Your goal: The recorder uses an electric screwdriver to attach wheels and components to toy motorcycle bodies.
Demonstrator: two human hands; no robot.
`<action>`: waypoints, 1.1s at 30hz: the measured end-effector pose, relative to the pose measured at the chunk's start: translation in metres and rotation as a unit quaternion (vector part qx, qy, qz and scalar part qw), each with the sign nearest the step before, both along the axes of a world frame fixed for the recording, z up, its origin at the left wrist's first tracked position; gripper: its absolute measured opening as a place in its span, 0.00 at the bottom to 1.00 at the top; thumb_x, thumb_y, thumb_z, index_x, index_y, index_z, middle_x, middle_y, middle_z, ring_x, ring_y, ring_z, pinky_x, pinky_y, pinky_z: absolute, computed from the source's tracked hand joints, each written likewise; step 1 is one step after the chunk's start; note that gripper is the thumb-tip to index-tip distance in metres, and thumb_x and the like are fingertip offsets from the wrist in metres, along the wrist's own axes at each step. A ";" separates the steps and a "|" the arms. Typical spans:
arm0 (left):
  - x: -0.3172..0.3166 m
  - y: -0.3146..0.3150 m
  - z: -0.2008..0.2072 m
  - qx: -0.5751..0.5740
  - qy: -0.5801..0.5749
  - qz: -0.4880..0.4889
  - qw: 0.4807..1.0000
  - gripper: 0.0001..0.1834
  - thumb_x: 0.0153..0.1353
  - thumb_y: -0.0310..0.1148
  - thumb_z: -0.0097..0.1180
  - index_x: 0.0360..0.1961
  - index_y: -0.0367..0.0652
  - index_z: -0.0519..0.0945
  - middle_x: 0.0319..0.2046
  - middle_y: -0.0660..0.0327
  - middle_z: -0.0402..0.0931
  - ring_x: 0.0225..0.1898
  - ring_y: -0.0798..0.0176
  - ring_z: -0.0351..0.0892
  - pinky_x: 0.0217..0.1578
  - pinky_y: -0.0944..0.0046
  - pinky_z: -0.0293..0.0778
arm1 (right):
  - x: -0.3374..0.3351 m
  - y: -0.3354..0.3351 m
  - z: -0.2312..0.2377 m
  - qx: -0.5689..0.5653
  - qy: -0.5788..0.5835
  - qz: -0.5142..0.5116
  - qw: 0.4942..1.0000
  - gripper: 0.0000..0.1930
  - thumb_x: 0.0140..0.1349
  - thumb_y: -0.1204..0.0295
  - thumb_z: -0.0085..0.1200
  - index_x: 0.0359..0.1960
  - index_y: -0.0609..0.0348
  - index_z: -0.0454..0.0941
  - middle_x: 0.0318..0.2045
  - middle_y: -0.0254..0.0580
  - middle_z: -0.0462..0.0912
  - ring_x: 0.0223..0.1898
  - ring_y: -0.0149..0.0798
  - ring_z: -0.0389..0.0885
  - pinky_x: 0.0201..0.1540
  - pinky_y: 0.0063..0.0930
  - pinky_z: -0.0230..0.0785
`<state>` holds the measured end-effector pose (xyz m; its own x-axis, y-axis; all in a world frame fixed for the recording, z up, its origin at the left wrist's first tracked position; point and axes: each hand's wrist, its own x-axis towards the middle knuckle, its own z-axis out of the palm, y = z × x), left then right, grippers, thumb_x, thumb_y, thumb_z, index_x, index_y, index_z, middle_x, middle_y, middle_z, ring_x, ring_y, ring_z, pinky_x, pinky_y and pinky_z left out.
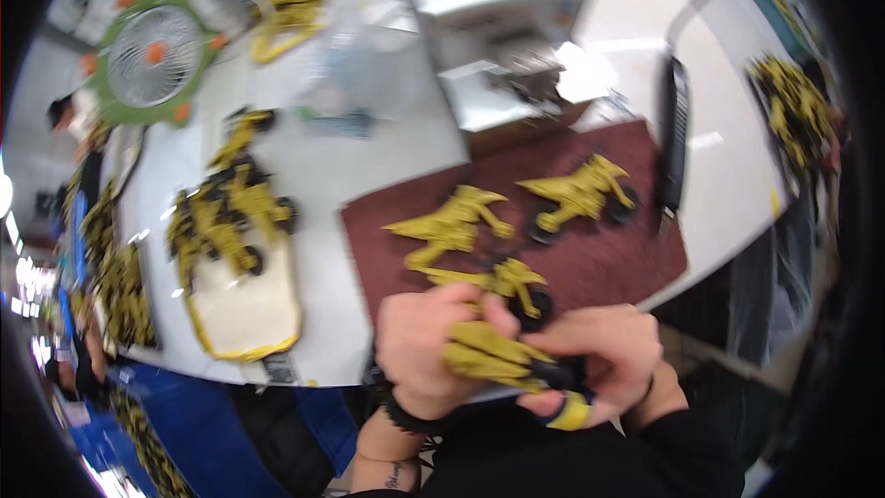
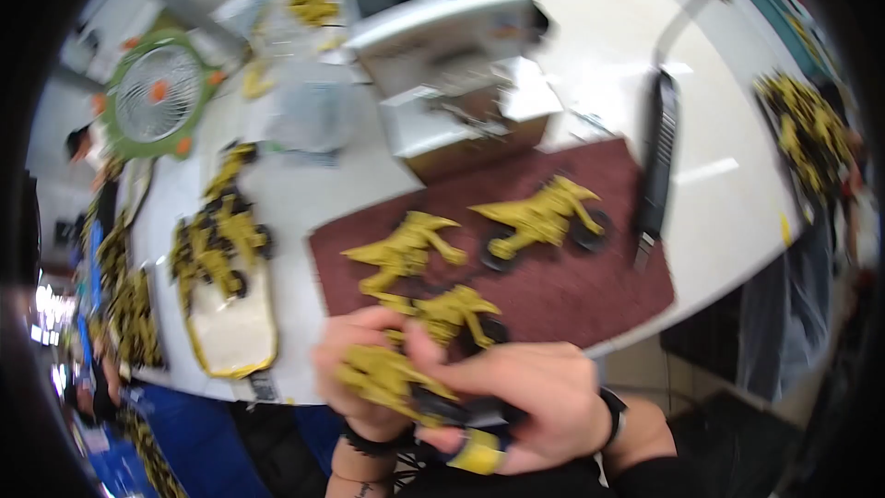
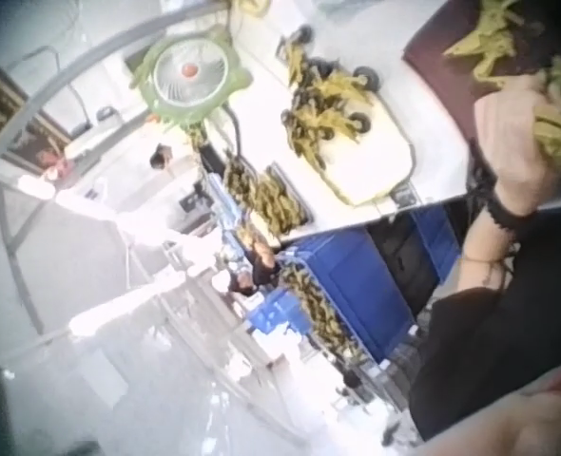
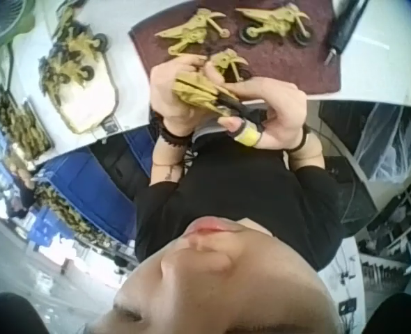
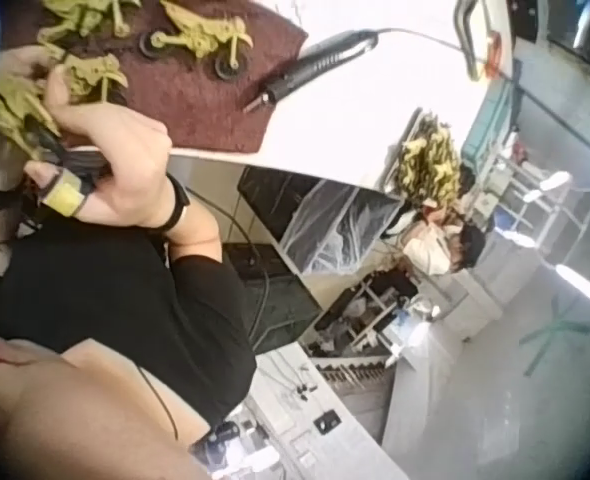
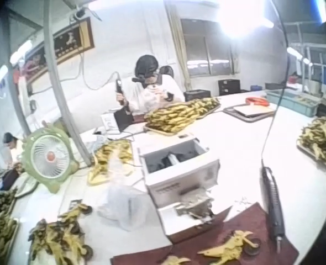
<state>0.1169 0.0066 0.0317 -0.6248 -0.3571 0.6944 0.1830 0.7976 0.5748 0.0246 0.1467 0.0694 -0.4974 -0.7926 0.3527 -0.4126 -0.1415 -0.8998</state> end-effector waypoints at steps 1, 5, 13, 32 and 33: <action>0.024 -0.009 -0.013 0.149 -0.125 -0.091 0.977 0.12 0.43 0.28 0.64 0.30 0.43 0.74 0.28 0.60 0.76 0.21 0.59 0.74 0.23 0.63 0.66 | 0.001 -0.007 -0.005 -0.008 -0.004 0.016 1.000 0.18 0.42 0.67 0.70 0.32 0.66 0.78 0.22 0.43 0.80 0.21 0.40 0.81 0.25 0.24 0.72; 0.000 0.009 -0.006 0.037 -0.031 -0.046 0.998 0.22 0.44 0.32 0.65 0.41 0.40 0.73 0.34 0.60 0.76 0.32 0.57 0.76 0.31 0.58 0.67 | 0.019 0.039 -0.039 0.008 -0.064 -0.160 0.985 0.34 0.44 0.45 0.65 0.34 0.67 0.68 0.29 0.40 0.72 0.27 0.33 0.73 0.32 0.23 0.65; 0.007 0.014 -0.010 0.051 -0.061 -0.025 0.997 0.25 0.45 0.29 0.59 0.46 0.33 0.69 0.37 0.53 0.72 0.38 0.52 0.73 0.40 0.58 0.67 | 0.021 0.012 -0.007 -0.037 -0.094 -0.080 0.992 0.24 0.52 0.59 0.65 0.37 0.71 0.74 0.29 0.38 0.75 0.30 0.31 0.71 0.35 0.22 0.64; 0.003 0.010 -0.014 0.024 -0.074 -0.022 0.997 0.25 0.44 0.26 0.56 0.47 0.33 0.68 0.39 0.53 0.72 0.42 0.53 0.73 0.43 0.59 0.68 | 0.018 0.009 -0.011 -0.025 0.039 -0.120 0.992 0.21 0.59 0.58 0.57 0.35 0.72 0.76 0.27 0.43 0.79 0.28 0.33 0.76 0.34 0.24 0.69; 0.003 0.010 -0.014 0.022 -0.071 -0.021 0.997 0.26 0.44 0.26 0.56 0.47 0.33 0.68 0.39 0.53 0.72 0.42 0.53 0.73 0.43 0.59 0.68 | 0.019 0.009 -0.011 -0.023 0.047 -0.124 0.991 0.21 0.59 0.59 0.57 0.35 0.72 0.76 0.28 0.44 0.80 0.29 0.34 0.76 0.34 0.24 0.69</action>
<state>0.1201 0.0164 0.0177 -0.7305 -0.3572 0.5820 0.1292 0.7646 0.6314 0.0432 0.1556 0.0584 -0.6376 -0.6328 0.4392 -0.5216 -0.0649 -0.8507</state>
